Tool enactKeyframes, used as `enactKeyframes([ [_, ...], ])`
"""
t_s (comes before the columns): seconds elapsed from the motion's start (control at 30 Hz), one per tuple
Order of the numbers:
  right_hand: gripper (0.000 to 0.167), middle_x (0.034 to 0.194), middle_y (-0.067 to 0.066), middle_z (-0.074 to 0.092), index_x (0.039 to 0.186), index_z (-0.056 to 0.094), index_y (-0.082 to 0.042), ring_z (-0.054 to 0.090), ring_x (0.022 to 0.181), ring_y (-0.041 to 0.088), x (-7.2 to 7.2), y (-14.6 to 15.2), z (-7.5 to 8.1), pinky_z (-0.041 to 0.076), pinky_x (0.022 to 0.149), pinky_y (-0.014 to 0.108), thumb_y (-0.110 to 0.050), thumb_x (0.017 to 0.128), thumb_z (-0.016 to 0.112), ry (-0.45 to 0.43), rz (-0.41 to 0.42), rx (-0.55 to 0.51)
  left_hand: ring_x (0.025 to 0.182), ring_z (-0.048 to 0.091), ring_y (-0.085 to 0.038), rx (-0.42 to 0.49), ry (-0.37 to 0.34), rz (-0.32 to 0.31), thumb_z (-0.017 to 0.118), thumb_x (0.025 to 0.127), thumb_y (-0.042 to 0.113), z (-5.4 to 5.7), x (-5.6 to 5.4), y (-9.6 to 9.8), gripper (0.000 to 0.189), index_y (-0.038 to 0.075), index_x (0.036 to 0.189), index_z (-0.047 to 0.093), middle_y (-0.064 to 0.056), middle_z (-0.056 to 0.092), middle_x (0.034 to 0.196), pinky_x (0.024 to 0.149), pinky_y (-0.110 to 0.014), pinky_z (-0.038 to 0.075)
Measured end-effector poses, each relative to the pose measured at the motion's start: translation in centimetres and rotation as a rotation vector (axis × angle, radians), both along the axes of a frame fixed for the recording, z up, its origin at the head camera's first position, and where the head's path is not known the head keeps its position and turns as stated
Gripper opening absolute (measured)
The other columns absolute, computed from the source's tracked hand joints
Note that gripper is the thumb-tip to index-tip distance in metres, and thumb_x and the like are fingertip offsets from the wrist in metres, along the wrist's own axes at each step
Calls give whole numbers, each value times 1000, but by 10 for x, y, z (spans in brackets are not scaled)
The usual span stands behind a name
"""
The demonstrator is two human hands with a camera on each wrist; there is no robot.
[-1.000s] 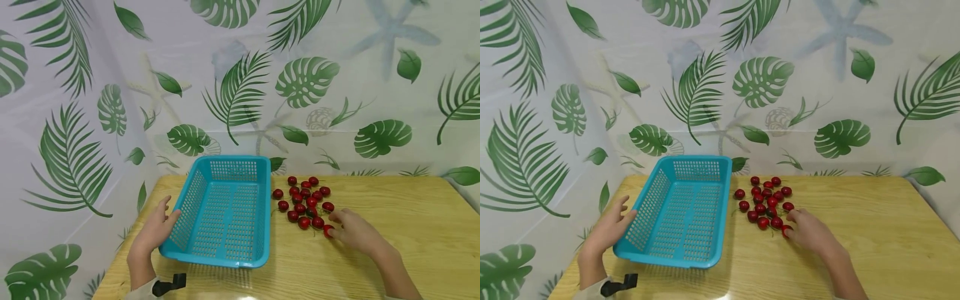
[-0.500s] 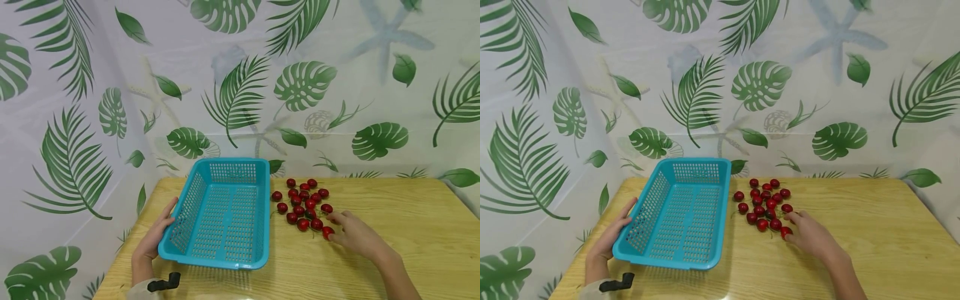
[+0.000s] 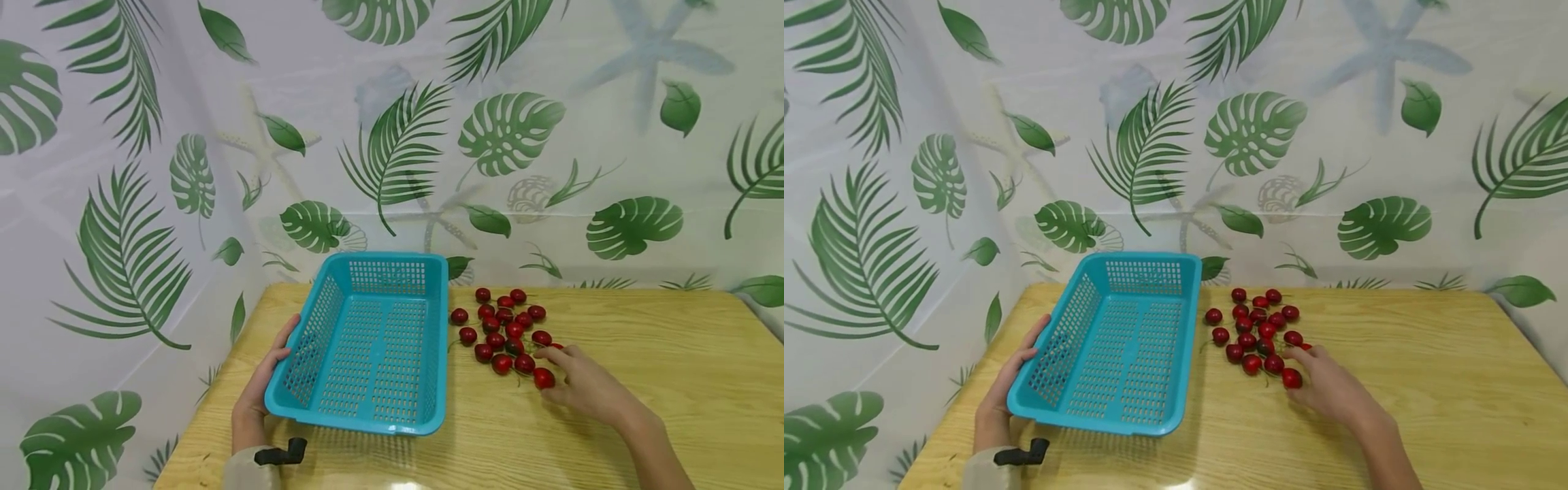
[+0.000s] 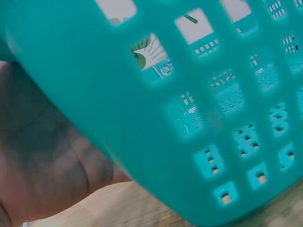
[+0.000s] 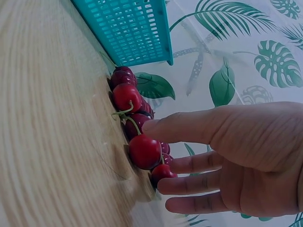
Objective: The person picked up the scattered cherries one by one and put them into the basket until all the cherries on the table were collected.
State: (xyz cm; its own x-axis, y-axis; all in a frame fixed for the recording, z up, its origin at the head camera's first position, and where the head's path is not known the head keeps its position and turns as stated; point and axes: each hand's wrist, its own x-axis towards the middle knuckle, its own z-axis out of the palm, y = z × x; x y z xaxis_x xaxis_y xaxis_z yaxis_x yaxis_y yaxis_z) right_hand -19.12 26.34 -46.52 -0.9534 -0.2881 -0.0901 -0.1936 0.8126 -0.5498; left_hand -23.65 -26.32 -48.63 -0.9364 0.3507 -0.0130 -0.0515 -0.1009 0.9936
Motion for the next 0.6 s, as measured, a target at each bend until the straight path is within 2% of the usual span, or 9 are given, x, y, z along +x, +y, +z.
enactKeyframes([
  [0.23, 52, 128, 35, 49, 130, 59, -3, 61, 101, 40, 0, -3, -4, 52, 79, 53, -13, 82, 77, 6, 5, 1, 149, 3, -35, 25, -8, -2, 23, 102, 17, 1, 0, 2, 63, 25, 161, 3, -2, -7, 167, 101, -33, 35],
  [0.4, 46, 129, 33, 50, 126, 61, -4, 59, 108, 45, 0, -6, -9, 51, 84, 57, -11, 83, 76, -8, -13, 16, 149, 2, -35, 23, -5, 7, 24, 104, 22, 1, -1, 4, 60, 25, 161, 3, -2, -6, 167, 103, -37, 32],
  [0.53, 41, 124, 27, 54, 121, 61, -3, 61, 104, 38, -1, -7, -10, 51, 82, 52, -10, 83, 75, 10, -22, 20, 149, 4, -36, 18, 0, 20, 25, 104, 22, 1, -2, 6, 60, 24, 161, 4, -2, -6, 167, 103, -39, 32],
  [0.6, 39, 120, 24, 56, 119, 61, -2, 62, 100, 33, -2, -7, -11, 52, 80, 49, -10, 84, 75, 36, -25, 24, 149, 5, -36, 27, -6, 23, 24, 104, 21, 1, -2, 6, 60, 24, 161, 4, -2, -5, 167, 103, -36, 33],
])
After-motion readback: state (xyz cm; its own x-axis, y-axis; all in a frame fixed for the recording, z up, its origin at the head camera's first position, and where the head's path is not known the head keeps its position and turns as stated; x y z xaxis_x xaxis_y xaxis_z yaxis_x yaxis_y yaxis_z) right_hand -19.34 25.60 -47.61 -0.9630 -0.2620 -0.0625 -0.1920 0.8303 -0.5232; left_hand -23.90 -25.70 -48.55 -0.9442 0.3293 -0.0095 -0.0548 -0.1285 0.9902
